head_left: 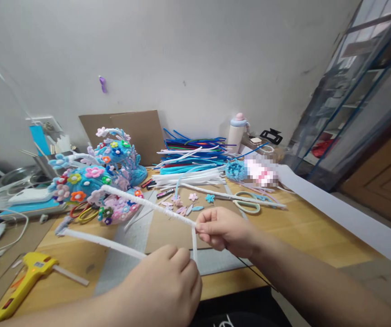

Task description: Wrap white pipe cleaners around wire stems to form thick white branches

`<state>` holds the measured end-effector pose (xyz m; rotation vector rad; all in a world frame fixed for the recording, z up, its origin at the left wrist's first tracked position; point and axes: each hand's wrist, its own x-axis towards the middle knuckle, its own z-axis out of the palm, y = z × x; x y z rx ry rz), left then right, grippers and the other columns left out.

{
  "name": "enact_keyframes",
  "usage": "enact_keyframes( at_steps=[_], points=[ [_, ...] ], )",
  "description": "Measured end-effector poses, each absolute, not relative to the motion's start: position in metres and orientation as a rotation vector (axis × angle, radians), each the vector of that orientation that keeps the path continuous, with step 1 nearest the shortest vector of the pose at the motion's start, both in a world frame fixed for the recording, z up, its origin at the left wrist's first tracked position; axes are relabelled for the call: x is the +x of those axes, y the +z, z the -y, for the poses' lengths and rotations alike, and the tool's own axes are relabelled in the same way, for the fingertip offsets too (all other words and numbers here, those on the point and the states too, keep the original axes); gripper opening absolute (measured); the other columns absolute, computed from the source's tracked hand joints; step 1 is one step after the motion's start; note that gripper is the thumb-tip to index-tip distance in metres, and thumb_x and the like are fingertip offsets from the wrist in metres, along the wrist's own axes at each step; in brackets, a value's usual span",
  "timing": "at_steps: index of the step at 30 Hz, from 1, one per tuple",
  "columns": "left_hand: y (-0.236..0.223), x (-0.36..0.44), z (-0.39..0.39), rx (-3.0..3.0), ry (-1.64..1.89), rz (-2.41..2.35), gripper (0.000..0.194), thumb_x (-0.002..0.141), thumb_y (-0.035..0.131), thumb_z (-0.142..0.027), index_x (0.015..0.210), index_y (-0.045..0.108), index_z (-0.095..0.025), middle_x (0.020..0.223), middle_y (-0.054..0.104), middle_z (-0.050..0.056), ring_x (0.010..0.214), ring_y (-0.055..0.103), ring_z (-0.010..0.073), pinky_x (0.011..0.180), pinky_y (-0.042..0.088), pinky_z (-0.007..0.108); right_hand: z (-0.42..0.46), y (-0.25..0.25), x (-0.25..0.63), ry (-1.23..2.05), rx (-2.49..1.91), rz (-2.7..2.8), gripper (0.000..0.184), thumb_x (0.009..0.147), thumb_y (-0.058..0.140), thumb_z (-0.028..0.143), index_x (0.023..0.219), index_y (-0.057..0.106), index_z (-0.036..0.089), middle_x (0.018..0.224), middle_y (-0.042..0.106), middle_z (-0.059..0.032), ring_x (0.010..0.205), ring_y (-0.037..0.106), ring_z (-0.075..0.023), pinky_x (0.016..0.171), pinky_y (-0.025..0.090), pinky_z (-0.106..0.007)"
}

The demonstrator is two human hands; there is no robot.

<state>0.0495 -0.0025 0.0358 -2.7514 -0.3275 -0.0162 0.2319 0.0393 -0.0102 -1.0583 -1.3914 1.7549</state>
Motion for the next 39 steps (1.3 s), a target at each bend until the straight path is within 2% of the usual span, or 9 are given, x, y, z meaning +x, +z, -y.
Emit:
enact_keyframes(
  at_steps=[3, 7, 9, 11, 16, 24, 27, 34, 39],
  points=[
    [0.04, 0.052, 0.004, -2.756, -0.018, 0.345, 0.008, 0.077, 0.061, -0.024, 0.074, 0.061, -0.017, 0.063, 0.061, 0.001, 0.056, 0.051, 0.0169, 0.047, 0.032, 0.032, -0.035, -0.016, 0.226, 1.531, -1.141, 1.479, 0.016, 0.075, 0.057, 0.03, 0.068, 0.053, 0.016, 0.054, 0.051, 0.0031, 0.042, 0.036, -0.0076, 0.042, 0.028, -0.021],
    [0.061, 0.058, -0.01, -2.864, -0.019, 0.337, 0.005, 0.071, 0.064, -0.02, 0.071, 0.06, -0.017, 0.065, 0.063, 0.001, 0.06, 0.052, 0.0176, 0.05, 0.035, 0.032, -0.025, -0.032, 0.217, 0.721, -1.096, 1.979, 0.012, 0.078, 0.051, 0.016, 0.068, 0.058, 0.016, 0.066, 0.06, -0.0025, 0.064, 0.053, -0.015, 0.059, 0.037, -0.027],
    [0.077, 0.058, -0.027, -2.93, -0.016, 0.374, 0.01, 0.071, 0.063, -0.014, 0.064, 0.059, -0.019, 0.063, 0.062, 0.0, 0.059, 0.051, 0.0165, 0.051, 0.035, 0.032, -0.021, -0.037, 0.216, 0.354, -0.933, 2.222, 0.015, 0.081, 0.046, 0.014, 0.074, 0.059, 0.017, 0.068, 0.061, -0.0034, 0.062, 0.054, -0.0162, 0.058, 0.037, -0.028],
    [0.09, 0.054, -0.047, -3.034, -0.004, 0.392, 0.013, 0.077, 0.059, -0.013, 0.066, 0.062, -0.02, 0.065, 0.064, -0.001, 0.065, 0.054, 0.0157, 0.057, 0.038, 0.03, -0.016, -0.036, 0.217, 0.225, -0.758, 2.307, 0.018, 0.084, 0.042, 0.014, 0.08, 0.06, 0.016, 0.067, 0.062, -0.0034, 0.059, 0.054, -0.0155, 0.055, 0.038, -0.028],
    [0.079, 0.04, -0.086, -3.205, -0.29, 0.696, 0.021, 0.089, 0.049, -0.019, 0.08, 0.068, -0.02, 0.078, 0.069, -0.001, 0.073, 0.061, 0.0108, 0.066, 0.043, 0.021, -0.008, -0.01, 0.223, 0.431, -0.553, 2.087, 0.015, 0.087, 0.046, 0.013, 0.081, 0.059, 0.016, 0.07, 0.064, -0.0027, 0.064, 0.057, -0.0119, 0.06, 0.043, -0.024],
    [0.01, 0.04, -0.052, -3.05, -0.643, 0.861, 0.021, 0.089, 0.045, -0.015, 0.078, 0.063, -0.018, 0.065, 0.064, -0.001, 0.06, 0.058, 0.0124, 0.054, 0.04, 0.022, -0.017, -0.006, 0.231, 0.564, -0.92, 1.583, 0.017, 0.085, 0.054, 0.02, 0.069, 0.059, 0.017, 0.06, 0.056, 0.0014, 0.053, 0.049, -0.01, 0.051, 0.039, -0.022],
    [0.007, 0.046, -0.031, -2.955, -0.638, 0.741, 0.023, 0.088, 0.04, -0.012, 0.079, 0.06, -0.019, 0.059, 0.058, -0.001, 0.055, 0.054, 0.0138, 0.051, 0.038, 0.024, -0.023, -0.015, 0.228, 0.636, -1.016, 1.503, 0.017, 0.085, 0.053, 0.023, 0.069, 0.058, 0.018, 0.062, 0.057, 0.001, 0.058, 0.053, -0.0118, 0.055, 0.041, -0.023],
    [0.016, 0.05, -0.018, -2.879, -0.464, 0.703, 0.016, 0.086, 0.044, -0.014, 0.075, 0.054, -0.018, 0.059, 0.056, -0.001, 0.053, 0.052, 0.016, 0.048, 0.036, 0.027, -0.03, -0.024, 0.224, 0.906, -1.084, 1.471, 0.019, 0.083, 0.055, 0.028, 0.068, 0.053, 0.017, 0.062, 0.054, 0.0012, 0.06, 0.051, -0.0125, 0.058, 0.042, -0.025],
    [0.016, 0.047, -0.018, -2.896, -0.374, 0.754, 0.013, 0.085, 0.048, -0.014, 0.075, 0.055, -0.019, 0.06, 0.056, -0.001, 0.053, 0.053, 0.0162, 0.047, 0.036, 0.027, -0.034, -0.024, 0.226, 1.194, -1.006, 1.428, 0.011, 0.083, 0.05, 0.021, 0.073, 0.051, 0.016, 0.066, 0.055, 0.0013, 0.059, 0.049, -0.0101, 0.056, 0.04, -0.023]
  ],
)
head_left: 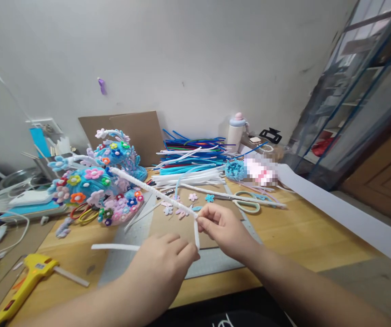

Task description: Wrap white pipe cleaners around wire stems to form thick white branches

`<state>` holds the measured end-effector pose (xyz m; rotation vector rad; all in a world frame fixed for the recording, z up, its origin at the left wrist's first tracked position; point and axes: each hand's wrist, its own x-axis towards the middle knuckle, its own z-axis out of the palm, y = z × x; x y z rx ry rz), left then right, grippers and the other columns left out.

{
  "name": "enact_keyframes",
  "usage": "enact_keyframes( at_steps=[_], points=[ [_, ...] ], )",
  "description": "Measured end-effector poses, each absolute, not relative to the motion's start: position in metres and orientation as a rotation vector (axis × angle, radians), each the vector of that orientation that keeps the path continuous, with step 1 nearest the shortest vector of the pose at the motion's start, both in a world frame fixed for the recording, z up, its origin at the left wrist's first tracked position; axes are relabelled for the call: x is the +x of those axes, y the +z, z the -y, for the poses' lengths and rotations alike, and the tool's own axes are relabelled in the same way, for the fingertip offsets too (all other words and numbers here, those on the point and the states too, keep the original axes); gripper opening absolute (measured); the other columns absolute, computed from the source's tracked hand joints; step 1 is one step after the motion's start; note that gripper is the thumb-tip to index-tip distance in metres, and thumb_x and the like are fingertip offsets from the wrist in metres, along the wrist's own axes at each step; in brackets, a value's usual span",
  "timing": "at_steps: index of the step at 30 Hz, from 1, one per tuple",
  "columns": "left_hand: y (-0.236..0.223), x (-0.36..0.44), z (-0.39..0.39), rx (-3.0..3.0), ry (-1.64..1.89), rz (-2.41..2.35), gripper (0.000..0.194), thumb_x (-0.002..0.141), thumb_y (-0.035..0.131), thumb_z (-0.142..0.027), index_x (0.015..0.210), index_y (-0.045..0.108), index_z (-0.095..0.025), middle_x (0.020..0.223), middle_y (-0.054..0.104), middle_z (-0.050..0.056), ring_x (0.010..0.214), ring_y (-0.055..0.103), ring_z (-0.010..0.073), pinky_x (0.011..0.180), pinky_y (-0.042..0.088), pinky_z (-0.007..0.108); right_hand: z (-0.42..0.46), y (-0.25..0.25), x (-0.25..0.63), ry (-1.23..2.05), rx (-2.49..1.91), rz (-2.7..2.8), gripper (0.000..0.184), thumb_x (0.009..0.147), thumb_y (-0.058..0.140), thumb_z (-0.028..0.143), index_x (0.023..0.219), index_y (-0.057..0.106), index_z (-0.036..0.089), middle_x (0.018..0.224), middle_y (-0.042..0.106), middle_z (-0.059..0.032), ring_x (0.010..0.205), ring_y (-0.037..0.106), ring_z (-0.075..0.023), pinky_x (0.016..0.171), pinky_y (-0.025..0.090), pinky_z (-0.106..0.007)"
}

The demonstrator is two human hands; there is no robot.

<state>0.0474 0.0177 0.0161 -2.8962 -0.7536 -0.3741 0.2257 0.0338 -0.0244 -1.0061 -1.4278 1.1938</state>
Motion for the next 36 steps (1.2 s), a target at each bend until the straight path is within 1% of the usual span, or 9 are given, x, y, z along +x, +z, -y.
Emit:
enact_keyframes(
  at_steps=[5, 12, 17, 20, 23, 26, 30, 33, 36],
  points=[
    [0.011, 0.045, -0.016, -2.887, -0.354, 0.774, 0.013, 0.085, 0.049, -0.014, 0.074, 0.055, -0.019, 0.06, 0.058, -0.001, 0.053, 0.054, 0.0172, 0.046, 0.037, 0.029, -0.034, -0.025, 0.226, 1.251, -1.05, 1.446, 0.01, 0.082, 0.048, 0.017, 0.073, 0.05, 0.017, 0.064, 0.054, 0.0021, 0.054, 0.046, -0.0091, 0.052, 0.036, -0.022],
    [0.014, 0.054, -0.013, -2.814, -0.247, 0.621, 0.012, 0.082, 0.051, -0.015, 0.071, 0.054, -0.017, 0.063, 0.059, 0.001, 0.054, 0.052, 0.0181, 0.047, 0.038, 0.031, -0.028, -0.036, 0.223, 0.466, -1.174, 1.845, 0.018, 0.088, 0.047, 0.021, 0.072, 0.052, 0.017, 0.064, 0.055, -0.0002, 0.06, 0.049, -0.0124, 0.057, 0.034, -0.025],
    [0.06, 0.052, -0.027, -2.872, -0.148, 0.492, 0.012, 0.081, 0.051, -0.014, 0.073, 0.059, -0.018, 0.065, 0.062, 0.001, 0.057, 0.053, 0.0167, 0.052, 0.037, 0.03, -0.024, -0.037, 0.226, 0.062, -0.946, 2.148, 0.023, 0.088, 0.041, 0.015, 0.071, 0.056, 0.016, 0.064, 0.056, -0.0034, 0.061, 0.049, -0.015, 0.057, 0.031, -0.028],
    [0.088, 0.04, -0.051, -2.986, -0.121, 0.513, 0.018, 0.086, 0.048, -0.015, 0.077, 0.063, -0.021, 0.066, 0.064, -0.002, 0.063, 0.055, 0.0153, 0.058, 0.037, 0.028, -0.022, -0.028, 0.23, 0.125, -0.762, 2.207, 0.024, 0.089, 0.04, 0.01, 0.074, 0.058, 0.016, 0.064, 0.058, -0.0029, 0.061, 0.049, -0.0137, 0.057, 0.033, -0.027],
    [0.09, 0.027, -0.077, -3.122, -0.246, 0.667, 0.02, 0.09, 0.048, -0.019, 0.079, 0.065, -0.021, 0.076, 0.067, -0.002, 0.069, 0.059, 0.0118, 0.063, 0.039, 0.023, -0.019, -0.016, 0.233, 0.354, -0.588, 2.132, 0.015, 0.087, 0.047, 0.01, 0.081, 0.06, 0.015, 0.07, 0.062, -0.0031, 0.064, 0.052, -0.012, 0.061, 0.038, -0.025],
    [0.063, 0.022, -0.09, -3.292, -0.411, 0.784, 0.019, 0.09, 0.049, -0.022, 0.079, 0.065, -0.019, 0.074, 0.068, -0.002, 0.069, 0.061, 0.0094, 0.064, 0.042, 0.019, -0.015, -0.008, 0.233, 0.602, -0.614, 1.948, 0.008, 0.084, 0.055, 0.013, 0.079, 0.06, 0.014, 0.067, 0.059, -0.0011, 0.061, 0.052, -0.01, 0.058, 0.039, -0.022],
    [0.013, 0.03, -0.078, -3.222, -0.603, 0.935, 0.022, 0.089, 0.048, -0.021, 0.073, 0.064, -0.018, 0.063, 0.064, -0.002, 0.058, 0.057, 0.0099, 0.056, 0.041, 0.019, -0.018, -0.011, 0.229, 0.843, -0.784, 1.628, 0.012, 0.084, 0.056, 0.019, 0.073, 0.058, 0.016, 0.062, 0.055, 0.0017, 0.055, 0.049, -0.0087, 0.05, 0.038, -0.019],
    [-0.01, 0.042, -0.054, -3.079, -0.576, 0.96, 0.02, 0.088, 0.045, -0.017, 0.078, 0.063, -0.019, 0.067, 0.065, -0.001, 0.063, 0.059, 0.0124, 0.056, 0.04, 0.021, -0.026, -0.021, 0.228, 0.856, -0.897, 1.468, 0.012, 0.085, 0.055, 0.023, 0.075, 0.057, 0.017, 0.064, 0.056, 0.0015, 0.059, 0.052, -0.0101, 0.054, 0.042, -0.02],
    [-0.013, 0.052, -0.03, -2.96, -0.458, 0.879, 0.016, 0.088, 0.044, -0.015, 0.08, 0.058, -0.018, 0.066, 0.062, 0.0, 0.06, 0.057, 0.015, 0.053, 0.038, 0.024, -0.034, -0.032, 0.231, 0.611, -1.069, 1.538, 0.014, 0.087, 0.052, 0.023, 0.077, 0.059, 0.017, 0.065, 0.058, 0.0006, 0.061, 0.054, -0.0118, 0.057, 0.041, -0.023]
  ],
)
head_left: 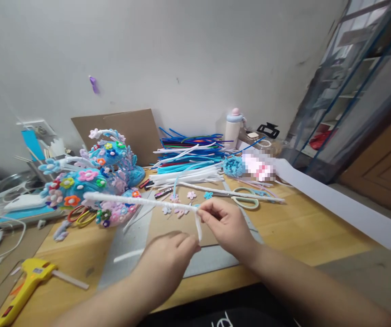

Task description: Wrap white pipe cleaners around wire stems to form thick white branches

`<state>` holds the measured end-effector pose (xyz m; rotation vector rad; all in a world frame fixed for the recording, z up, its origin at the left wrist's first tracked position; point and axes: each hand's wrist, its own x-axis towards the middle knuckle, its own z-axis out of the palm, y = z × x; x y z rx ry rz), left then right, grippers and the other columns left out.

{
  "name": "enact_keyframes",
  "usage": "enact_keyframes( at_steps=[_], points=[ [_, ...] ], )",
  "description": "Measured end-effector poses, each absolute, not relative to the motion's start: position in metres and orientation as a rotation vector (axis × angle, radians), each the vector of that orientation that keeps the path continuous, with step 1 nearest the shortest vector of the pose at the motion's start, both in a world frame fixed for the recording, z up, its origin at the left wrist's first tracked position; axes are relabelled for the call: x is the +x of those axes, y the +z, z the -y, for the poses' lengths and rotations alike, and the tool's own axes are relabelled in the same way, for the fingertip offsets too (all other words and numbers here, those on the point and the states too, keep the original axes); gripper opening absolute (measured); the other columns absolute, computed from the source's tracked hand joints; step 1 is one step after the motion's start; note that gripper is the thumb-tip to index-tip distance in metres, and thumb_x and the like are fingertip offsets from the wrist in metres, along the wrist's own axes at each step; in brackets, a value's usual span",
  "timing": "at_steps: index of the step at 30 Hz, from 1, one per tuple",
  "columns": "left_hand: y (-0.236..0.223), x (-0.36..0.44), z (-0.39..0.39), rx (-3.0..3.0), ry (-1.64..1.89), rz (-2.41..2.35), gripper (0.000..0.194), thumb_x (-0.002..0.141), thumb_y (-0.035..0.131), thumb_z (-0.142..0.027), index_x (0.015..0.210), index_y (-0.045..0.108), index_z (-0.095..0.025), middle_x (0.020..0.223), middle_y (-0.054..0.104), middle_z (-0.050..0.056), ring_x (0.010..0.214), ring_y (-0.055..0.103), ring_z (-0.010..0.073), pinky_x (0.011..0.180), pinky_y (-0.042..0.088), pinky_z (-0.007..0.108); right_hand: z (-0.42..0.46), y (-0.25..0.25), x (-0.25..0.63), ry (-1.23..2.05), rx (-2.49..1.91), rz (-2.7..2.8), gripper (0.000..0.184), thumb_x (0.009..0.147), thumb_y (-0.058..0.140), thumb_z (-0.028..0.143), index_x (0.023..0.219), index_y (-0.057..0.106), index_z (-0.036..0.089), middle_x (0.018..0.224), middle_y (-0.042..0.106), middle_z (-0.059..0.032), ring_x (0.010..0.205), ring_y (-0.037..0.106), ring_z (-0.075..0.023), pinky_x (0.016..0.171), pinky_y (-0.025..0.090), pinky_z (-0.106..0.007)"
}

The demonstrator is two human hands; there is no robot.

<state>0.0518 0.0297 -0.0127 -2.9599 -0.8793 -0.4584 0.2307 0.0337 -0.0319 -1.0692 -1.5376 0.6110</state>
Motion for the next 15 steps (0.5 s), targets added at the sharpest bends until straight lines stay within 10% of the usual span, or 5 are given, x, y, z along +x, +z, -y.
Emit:
enact_keyframes(
  at_steps=[9, 15],
  points=[
    [0.048, 0.053, -0.034, -2.928, -0.201, 0.665, 0.015, 0.079, 0.049, -0.009, 0.075, 0.06, -0.019, 0.066, 0.063, 0.0, 0.058, 0.052, 0.0166, 0.05, 0.032, 0.027, -0.032, -0.045, 0.231, -0.193, -0.946, 2.233, 0.025, 0.086, 0.043, 0.012, 0.064, 0.055, 0.017, 0.059, 0.055, -0.0024, 0.057, 0.045, -0.0157, 0.054, 0.028, -0.03],
    [0.048, 0.038, -0.093, -3.13, -0.382, 1.136, 0.022, 0.089, 0.047, -0.025, 0.085, 0.069, -0.023, 0.075, 0.069, -0.002, 0.068, 0.06, 0.0123, 0.062, 0.04, 0.022, -0.025, -0.029, 0.235, 0.299, -0.622, 2.083, 0.013, 0.087, 0.05, 0.013, 0.08, 0.061, 0.016, 0.067, 0.062, -0.0012, 0.062, 0.053, -0.0121, 0.059, 0.038, -0.025]
  ],
)
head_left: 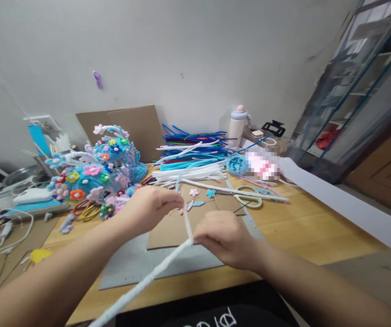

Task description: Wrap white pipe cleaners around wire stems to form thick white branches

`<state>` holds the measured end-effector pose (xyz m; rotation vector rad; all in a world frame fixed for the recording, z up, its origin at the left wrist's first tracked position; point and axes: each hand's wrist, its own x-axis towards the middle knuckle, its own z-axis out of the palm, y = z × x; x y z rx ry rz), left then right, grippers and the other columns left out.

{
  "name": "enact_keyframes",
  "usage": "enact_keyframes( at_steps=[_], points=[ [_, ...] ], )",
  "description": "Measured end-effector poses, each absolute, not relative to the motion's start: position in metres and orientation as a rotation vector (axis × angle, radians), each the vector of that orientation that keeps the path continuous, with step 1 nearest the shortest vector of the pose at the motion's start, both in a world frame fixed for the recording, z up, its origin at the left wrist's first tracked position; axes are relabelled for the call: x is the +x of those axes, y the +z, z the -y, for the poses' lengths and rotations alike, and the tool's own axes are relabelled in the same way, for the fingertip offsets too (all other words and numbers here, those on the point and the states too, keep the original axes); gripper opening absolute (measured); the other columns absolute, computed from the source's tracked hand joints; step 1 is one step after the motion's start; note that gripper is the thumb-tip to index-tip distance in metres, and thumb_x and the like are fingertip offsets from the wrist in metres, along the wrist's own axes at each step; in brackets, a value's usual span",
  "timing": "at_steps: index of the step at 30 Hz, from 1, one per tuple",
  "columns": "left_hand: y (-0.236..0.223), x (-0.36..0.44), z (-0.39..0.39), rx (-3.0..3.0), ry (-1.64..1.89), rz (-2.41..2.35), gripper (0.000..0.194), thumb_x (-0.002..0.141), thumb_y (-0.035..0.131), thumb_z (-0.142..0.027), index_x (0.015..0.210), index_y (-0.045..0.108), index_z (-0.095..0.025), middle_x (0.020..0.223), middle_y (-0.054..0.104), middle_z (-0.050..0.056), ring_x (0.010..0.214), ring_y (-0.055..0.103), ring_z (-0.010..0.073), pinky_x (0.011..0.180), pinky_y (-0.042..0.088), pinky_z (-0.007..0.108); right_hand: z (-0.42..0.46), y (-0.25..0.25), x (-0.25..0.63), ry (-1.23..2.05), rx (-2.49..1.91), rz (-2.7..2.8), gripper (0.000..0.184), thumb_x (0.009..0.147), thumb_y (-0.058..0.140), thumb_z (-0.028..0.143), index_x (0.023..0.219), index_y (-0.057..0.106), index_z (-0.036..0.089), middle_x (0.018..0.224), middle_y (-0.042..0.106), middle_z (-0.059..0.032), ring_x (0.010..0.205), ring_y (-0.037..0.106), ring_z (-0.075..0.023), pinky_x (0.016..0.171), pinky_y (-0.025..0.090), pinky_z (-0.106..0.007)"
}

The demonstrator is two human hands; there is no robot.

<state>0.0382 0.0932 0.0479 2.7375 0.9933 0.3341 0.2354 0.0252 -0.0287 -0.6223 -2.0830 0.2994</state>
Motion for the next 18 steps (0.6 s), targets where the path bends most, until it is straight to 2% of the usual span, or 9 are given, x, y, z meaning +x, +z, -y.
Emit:
enact_keyframes(
  at_steps=[2, 5, 6, 8, 13, 18],
  points=[
    [0.028, 0.038, -0.099, 2.554, 0.32, -1.061, 0.026, 0.089, 0.045, -0.026, 0.083, 0.069, -0.02, 0.061, 0.064, -0.003, 0.058, 0.056, 0.0106, 0.056, 0.039, 0.02, -0.024, -0.024, 0.236, 0.495, -0.671, 1.901, 0.01, 0.086, 0.054, 0.015, 0.079, 0.061, 0.016, 0.068, 0.062, -0.0004, 0.062, 0.054, -0.011, 0.058, 0.041, -0.023],
    [-0.002, 0.044, -0.085, 2.543, 0.29, -1.087, 0.024, 0.087, 0.047, -0.024, 0.08, 0.069, -0.02, 0.058, 0.063, -0.002, 0.054, 0.055, 0.0112, 0.052, 0.038, 0.02, -0.028, -0.024, 0.236, 0.603, -0.845, 1.642, 0.012, 0.085, 0.055, 0.017, 0.075, 0.06, 0.017, 0.065, 0.06, 0.0009, 0.059, 0.054, -0.0103, 0.054, 0.041, -0.021],
    [-0.009, 0.047, -0.075, 2.556, 0.307, -1.114, 0.024, 0.088, 0.045, -0.022, 0.086, 0.069, -0.021, 0.064, 0.065, -0.002, 0.058, 0.057, 0.012, 0.055, 0.04, 0.021, -0.03, -0.025, 0.236, 0.595, -0.912, 1.585, 0.012, 0.086, 0.055, 0.018, 0.074, 0.06, 0.017, 0.065, 0.06, 0.001, 0.059, 0.054, -0.0106, 0.054, 0.041, -0.021],
    [-0.016, 0.052, -0.054, 2.715, 0.27, -1.039, 0.022, 0.085, 0.047, -0.017, 0.083, 0.068, -0.023, 0.071, 0.068, -0.001, 0.066, 0.06, 0.0138, 0.058, 0.041, 0.022, -0.035, -0.03, 0.236, 0.504, -1.04, 1.576, 0.013, 0.087, 0.054, 0.02, 0.075, 0.059, 0.018, 0.065, 0.059, 0.0008, 0.06, 0.055, -0.0116, 0.055, 0.041, -0.022],
    [0.005, 0.059, -0.023, 3.052, 0.302, -0.793, 0.016, 0.08, 0.048, -0.009, 0.079, 0.062, -0.018, 0.068, 0.065, 0.001, 0.062, 0.057, 0.0178, 0.053, 0.04, 0.026, -0.037, -0.046, 0.235, 0.15, -1.099, 1.919, 0.015, 0.087, 0.048, 0.015, 0.079, 0.06, 0.016, 0.07, 0.062, -0.0042, 0.067, 0.055, -0.0167, 0.063, 0.038, -0.028],
    [0.048, 0.052, -0.045, 3.074, 0.159, -0.801, 0.017, 0.081, 0.05, -0.011, 0.076, 0.063, -0.021, 0.066, 0.065, -0.001, 0.062, 0.056, 0.0166, 0.054, 0.037, 0.025, -0.029, -0.05, 0.232, -0.093, -0.834, 2.267, 0.025, 0.087, 0.039, 0.01, 0.071, 0.057, 0.015, 0.061, 0.056, -0.0041, 0.058, 0.048, -0.0161, 0.056, 0.033, -0.029]
  ],
)
